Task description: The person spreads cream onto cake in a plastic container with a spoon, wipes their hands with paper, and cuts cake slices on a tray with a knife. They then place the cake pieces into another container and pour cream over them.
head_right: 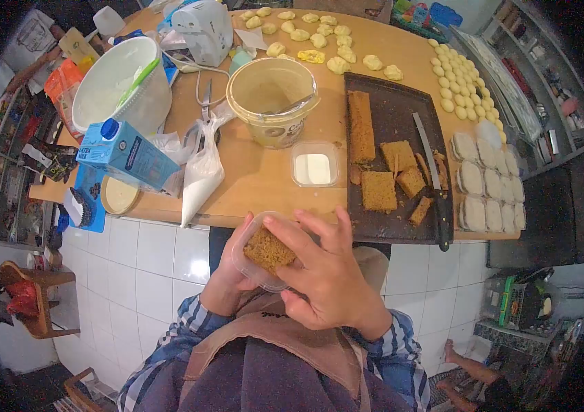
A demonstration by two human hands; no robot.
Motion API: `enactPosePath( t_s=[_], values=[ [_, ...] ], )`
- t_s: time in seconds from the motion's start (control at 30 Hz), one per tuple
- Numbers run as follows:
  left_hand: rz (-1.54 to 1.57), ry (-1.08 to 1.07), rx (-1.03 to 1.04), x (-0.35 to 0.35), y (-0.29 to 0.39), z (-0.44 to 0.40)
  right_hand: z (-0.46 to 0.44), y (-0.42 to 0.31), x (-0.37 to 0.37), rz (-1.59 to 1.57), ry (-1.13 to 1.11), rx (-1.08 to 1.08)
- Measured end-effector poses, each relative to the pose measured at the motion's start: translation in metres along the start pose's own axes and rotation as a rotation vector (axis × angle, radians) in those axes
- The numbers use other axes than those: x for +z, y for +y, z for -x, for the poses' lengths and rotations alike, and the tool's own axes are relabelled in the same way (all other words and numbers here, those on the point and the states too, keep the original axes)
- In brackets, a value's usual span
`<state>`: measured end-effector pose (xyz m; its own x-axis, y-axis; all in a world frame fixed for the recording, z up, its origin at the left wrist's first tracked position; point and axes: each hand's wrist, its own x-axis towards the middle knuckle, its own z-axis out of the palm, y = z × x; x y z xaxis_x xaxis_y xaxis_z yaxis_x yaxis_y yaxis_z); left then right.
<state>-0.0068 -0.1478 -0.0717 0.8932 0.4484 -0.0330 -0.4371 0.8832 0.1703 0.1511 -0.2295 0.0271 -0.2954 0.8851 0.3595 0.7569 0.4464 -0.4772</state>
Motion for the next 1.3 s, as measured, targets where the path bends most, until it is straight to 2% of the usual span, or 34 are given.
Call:
enactPosePath(
  t_s=[0.27, 0.37, 0.47, 0.57, 0.67, 0.73, 0.8, 0.9, 1.0, 1.17, 1.3],
  values=[
    [0.122, -0.095, -0.018, -0.003, -0.001, -0.001, 0.0, -0.001, 0.01, -0.004, -0.026, -0.042],
    [-0.003, 0.079, 0.008, 0.001, -0.002, 0.0, -0.001, -0.003, -0.001, -0.038, 0.087, -0.02],
    [-0.115, 0.104, 0.009, 0.0, 0.002, 0.0, 0.002, 0.012, -0.008, 0.151, 0.453, 0.107],
    [-0.071, 0.069, 0.063, 0.001, 0.005, -0.001, -0.007, 0.04, -0.001, -0.11, 0.65, 0.624],
    [-0.103, 0.161, 0.095, 0.003, 0.007, 0.0, -0.008, 0.094, 0.014, 0.0, 0.467, 0.746],
    [-0.088, 0.145, 0.122, 0.001, 0.007, 0.001, -0.012, 0.118, 0.03, -0.093, 0.474, 0.763],
    [-0.082, 0.156, 0.145, -0.001, 0.009, 0.003, -0.02, 0.126, 0.036, -0.146, 0.415, 0.78],
    [-0.078, 0.196, 0.159, -0.003, 0.012, 0.006, -0.033, 0.12, 0.034, -0.29, 0.325, 0.918],
    [-0.051, 0.222, 0.16, -0.005, 0.014, 0.006, -0.035, 0.119, 0.039, -0.486, 0.425, 0.953],
    [-0.044, 0.269, 0.149, -0.012, 0.012, 0.001, -0.033, 0.114, 0.04, -0.544, 0.491, 0.908],
    [-0.043, 0.227, 0.12, -0.015, 0.01, -0.001, -0.031, 0.101, 0.028, -0.574, 0.581, 0.831]
  ],
)
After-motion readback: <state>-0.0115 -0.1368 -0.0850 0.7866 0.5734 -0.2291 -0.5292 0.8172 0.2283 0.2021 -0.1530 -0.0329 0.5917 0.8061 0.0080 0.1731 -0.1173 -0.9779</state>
